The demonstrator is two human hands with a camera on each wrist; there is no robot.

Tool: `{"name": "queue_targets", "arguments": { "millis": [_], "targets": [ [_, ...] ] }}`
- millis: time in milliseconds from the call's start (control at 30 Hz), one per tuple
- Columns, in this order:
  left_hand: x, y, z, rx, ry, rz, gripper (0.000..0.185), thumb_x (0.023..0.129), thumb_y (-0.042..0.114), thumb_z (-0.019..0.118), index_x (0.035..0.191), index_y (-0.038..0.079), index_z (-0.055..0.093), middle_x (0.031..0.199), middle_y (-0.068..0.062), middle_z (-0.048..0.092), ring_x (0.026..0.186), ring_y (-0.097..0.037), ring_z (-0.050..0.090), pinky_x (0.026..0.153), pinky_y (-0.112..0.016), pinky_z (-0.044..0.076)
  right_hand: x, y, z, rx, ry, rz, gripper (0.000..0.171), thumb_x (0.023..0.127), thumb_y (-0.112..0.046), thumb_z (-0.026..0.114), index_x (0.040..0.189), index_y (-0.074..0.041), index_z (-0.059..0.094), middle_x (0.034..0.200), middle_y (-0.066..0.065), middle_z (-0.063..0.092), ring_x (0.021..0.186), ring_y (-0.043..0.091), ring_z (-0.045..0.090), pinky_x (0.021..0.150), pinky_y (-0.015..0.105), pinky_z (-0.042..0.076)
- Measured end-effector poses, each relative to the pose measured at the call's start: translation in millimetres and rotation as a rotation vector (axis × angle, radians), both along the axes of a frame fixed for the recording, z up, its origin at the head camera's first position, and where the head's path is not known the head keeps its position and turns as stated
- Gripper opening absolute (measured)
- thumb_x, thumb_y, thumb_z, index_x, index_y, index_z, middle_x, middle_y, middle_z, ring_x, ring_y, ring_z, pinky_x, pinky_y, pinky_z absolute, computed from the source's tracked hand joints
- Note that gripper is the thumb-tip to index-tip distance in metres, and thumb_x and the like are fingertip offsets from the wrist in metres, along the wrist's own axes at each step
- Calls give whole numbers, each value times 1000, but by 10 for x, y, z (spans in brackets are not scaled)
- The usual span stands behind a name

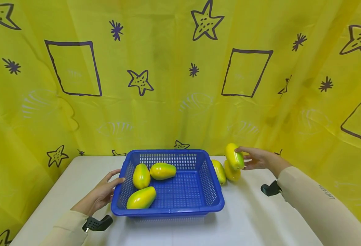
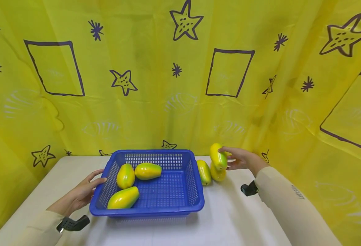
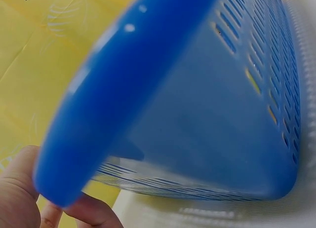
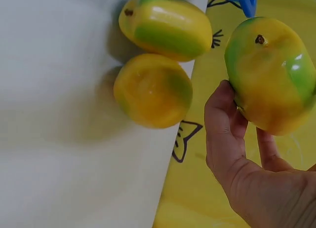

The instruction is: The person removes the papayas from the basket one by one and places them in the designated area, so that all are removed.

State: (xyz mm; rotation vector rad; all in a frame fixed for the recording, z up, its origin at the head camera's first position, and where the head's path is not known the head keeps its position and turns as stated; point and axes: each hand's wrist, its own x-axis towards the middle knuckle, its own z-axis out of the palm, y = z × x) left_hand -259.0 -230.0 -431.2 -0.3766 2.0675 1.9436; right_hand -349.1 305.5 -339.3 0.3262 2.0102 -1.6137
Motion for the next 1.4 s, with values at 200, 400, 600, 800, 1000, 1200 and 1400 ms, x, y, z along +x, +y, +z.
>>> {"name": "queue_targets", "arguments": {
  "millis": [200,400,600,800,1000,1200,1400],
  "targets": [
    [6,-1,-2,4,3,-2,72,99,29,57,157,18,15,130,-24,53,90,-21,69,80,-41,61,0,136,-16,30,14,-3,90,97,-39,56,155,0,-2,157,32,11,118,37,52,103,41,48],
    [13,2,7,2,3,-3,72,99,29,58,157,17,15,131,-25,52,90,-21,69,80,-41,61,3,241,-44,47,28,-3,89,98,-40,54,154,0,-2,155,30,14,117,33,51,103,41,49],
    [9,0,2,6,3,-2,72,99,28,58,156,18,15,130,-24,53,90,-21,69,80,-41,61,-33,349,-120,60,25,-26,91,98,-40,54,154,2,-4,156,31,10,126,39,44,107,45,44],
    [6,-9,-7,5,5,-4,72,100,29,57,157,18,15,130,-24,53,90,-21,69,80,-41,61,-62,459,-212,46,13,-54,92,98,-40,54,153,3,-7,157,33,4,132,44,37,110,47,39],
    [13,-17,-32,9,2,1,72,99,29,57,156,19,16,123,-19,58,88,-20,69,79,-39,61,-65,519,-297,35,10,-82,96,97,-40,56,153,3,-10,156,34,2,131,44,36,112,49,37],
    [31,-21,-34,15,5,3,72,99,29,58,156,19,16,118,-17,61,87,-20,69,78,-38,61,-57,560,-401,43,-3,-91,97,96,-41,58,152,3,-7,153,34,9,124,41,42,111,48,39],
    [25,1,-17,12,7,17,71,98,28,59,156,19,18,122,-18,58,87,-20,70,77,-37,61,-68,628,-516,23,-10,-128,94,94,-41,60,151,0,-2,141,28,26,113,34,46,101,44,51]
  ]
}}
